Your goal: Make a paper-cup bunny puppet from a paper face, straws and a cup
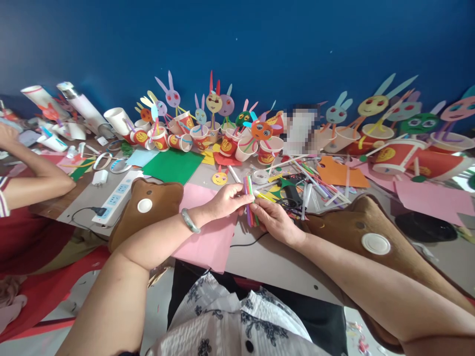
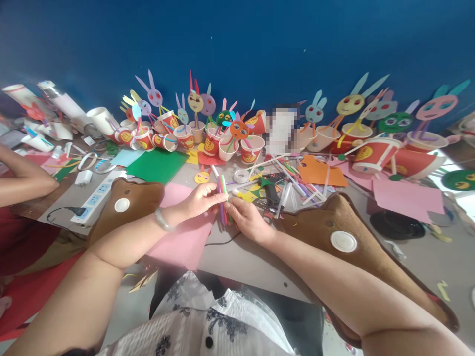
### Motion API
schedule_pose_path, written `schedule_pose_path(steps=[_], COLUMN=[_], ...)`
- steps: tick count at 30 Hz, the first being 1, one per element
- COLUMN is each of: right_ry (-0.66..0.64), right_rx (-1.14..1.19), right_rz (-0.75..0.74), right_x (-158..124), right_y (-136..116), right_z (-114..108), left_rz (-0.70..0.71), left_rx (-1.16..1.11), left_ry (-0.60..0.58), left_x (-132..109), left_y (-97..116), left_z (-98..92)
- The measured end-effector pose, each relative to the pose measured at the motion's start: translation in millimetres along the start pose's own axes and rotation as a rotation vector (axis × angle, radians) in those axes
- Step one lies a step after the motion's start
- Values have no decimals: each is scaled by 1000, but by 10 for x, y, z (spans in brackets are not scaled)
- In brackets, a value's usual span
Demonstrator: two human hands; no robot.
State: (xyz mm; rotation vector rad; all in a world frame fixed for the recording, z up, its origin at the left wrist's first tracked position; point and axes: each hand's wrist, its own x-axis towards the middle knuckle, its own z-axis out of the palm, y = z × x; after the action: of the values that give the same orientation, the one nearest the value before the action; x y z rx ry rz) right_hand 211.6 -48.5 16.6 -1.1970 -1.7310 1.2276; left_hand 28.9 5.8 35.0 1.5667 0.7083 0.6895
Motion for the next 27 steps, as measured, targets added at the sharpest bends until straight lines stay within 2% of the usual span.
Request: schedule_pose_path(steps=[5,13,16,19,23,27], right_ry=[133,118,110,183,313,315], right_rx=[4,-286,-322,-236,17,337], right_rz=[-82,-174,-176,-125,-71,37], right_x=[-23,-32,-20,-9,8,34], right_y=[89,22,30,72,98,52], right_z=[56,-28,-40,-27,-31,-59], left_rz=[-35,-95,-121,-163,-218,-208], left_rx=[65,95,96,41,-64,-115], left_ry=[26,-9,-30,-52,-43,-84], left_x=[-4,40,55,60,64,67], left_y=[34,-52,-80,-65,-31,-43], left_z=[-21,-39,-59,-76,-86,-81])
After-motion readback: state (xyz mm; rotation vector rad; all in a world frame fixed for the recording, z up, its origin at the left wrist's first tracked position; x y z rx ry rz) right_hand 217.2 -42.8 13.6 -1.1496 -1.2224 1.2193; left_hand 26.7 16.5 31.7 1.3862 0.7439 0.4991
